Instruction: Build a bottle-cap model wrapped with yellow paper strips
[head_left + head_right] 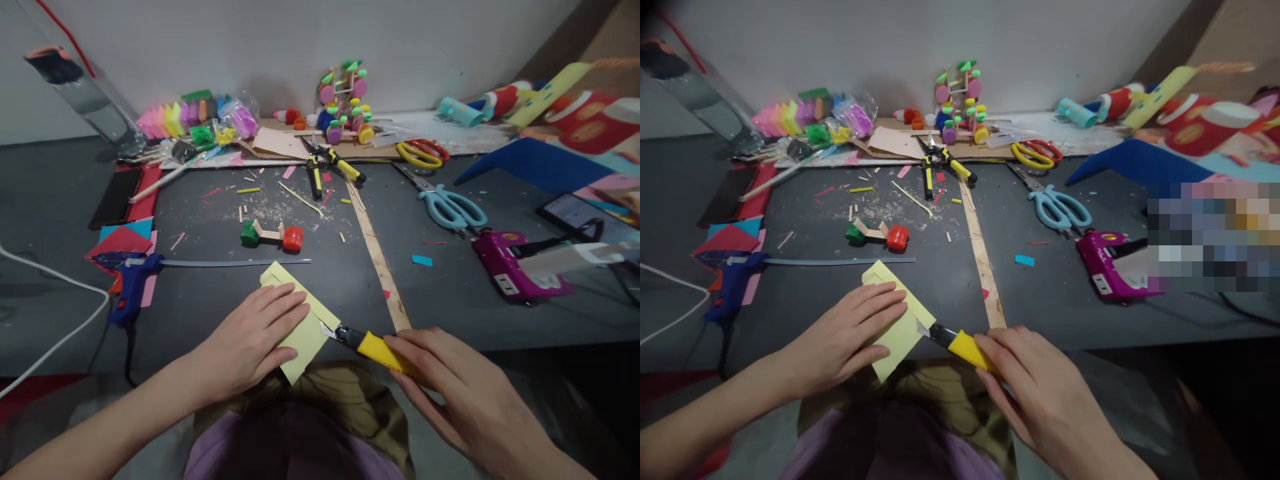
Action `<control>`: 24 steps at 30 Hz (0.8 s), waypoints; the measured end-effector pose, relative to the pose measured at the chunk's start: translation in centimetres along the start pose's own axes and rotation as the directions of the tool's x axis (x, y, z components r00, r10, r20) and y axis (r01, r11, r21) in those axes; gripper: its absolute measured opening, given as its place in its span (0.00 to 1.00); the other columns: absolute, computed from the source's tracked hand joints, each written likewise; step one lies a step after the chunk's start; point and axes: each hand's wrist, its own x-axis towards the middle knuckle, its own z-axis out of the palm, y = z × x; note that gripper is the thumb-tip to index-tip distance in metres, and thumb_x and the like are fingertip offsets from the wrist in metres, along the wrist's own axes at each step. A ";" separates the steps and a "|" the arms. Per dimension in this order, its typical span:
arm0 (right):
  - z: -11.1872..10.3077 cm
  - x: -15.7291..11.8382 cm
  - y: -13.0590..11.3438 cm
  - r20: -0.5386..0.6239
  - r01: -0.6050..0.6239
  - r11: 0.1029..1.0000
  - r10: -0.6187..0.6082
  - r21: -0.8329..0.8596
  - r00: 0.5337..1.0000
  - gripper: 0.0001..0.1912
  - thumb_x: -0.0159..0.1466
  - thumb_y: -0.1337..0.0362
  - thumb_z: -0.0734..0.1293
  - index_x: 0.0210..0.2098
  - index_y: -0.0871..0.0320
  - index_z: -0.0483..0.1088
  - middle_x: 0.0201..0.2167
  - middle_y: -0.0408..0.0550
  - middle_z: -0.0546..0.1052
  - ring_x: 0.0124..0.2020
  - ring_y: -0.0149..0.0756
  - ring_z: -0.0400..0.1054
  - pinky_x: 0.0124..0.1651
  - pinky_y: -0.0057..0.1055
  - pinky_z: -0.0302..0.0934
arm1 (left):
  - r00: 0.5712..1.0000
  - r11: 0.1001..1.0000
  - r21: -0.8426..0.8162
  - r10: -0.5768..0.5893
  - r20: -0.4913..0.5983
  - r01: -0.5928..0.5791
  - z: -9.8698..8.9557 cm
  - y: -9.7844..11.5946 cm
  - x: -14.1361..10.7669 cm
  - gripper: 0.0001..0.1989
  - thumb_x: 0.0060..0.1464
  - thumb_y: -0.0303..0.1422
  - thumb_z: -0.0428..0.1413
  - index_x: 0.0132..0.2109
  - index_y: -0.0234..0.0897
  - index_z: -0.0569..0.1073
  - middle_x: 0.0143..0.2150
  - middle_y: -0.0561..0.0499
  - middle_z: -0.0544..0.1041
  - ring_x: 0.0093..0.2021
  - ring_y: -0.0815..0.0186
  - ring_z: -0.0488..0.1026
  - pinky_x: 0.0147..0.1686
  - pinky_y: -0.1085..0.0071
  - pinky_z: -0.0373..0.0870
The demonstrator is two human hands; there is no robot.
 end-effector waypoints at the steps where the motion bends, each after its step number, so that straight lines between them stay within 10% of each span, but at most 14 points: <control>1: -0.1 0.2 0.2 0.002 0.010 1.000 -0.010 -0.005 1.000 0.14 0.68 0.69 0.63 0.53 0.63 0.68 0.43 0.55 0.75 0.41 0.39 0.70 0.42 0.36 0.66 | 1.000 1.000 -0.009 0.009 -0.009 -0.009 -0.1 -0.1 0.1 0.27 0.67 0.40 0.49 0.68 0.32 0.58 0.69 0.41 0.63 0.70 0.53 0.53 0.66 0.49 0.59; 13: -1.3 2.1 3.1 0.079 0.109 0.994 -0.109 0.000 0.991 0.13 0.69 0.67 0.63 0.51 0.63 0.69 0.43 0.56 0.73 0.42 0.41 0.69 0.42 0.37 0.67 | 0.993 0.998 0.018 0.064 -0.098 -0.062 -0.2 -0.6 1.2 0.21 0.64 0.36 0.53 0.62 0.35 0.65 0.54 0.40 0.71 0.59 0.49 0.64 0.57 0.50 0.63; 24: -0.8 4.0 4.7 0.100 0.196 0.980 -0.198 0.031 0.975 0.13 0.69 0.68 0.62 0.52 0.64 0.68 0.46 0.57 0.72 0.44 0.41 0.68 0.45 0.39 0.66 | 0.999 1.000 -0.017 0.019 -0.051 -0.019 -0.1 -0.4 1.2 0.20 0.64 0.32 0.52 0.62 0.40 0.65 0.65 0.49 0.70 0.64 0.53 0.59 0.61 0.53 0.52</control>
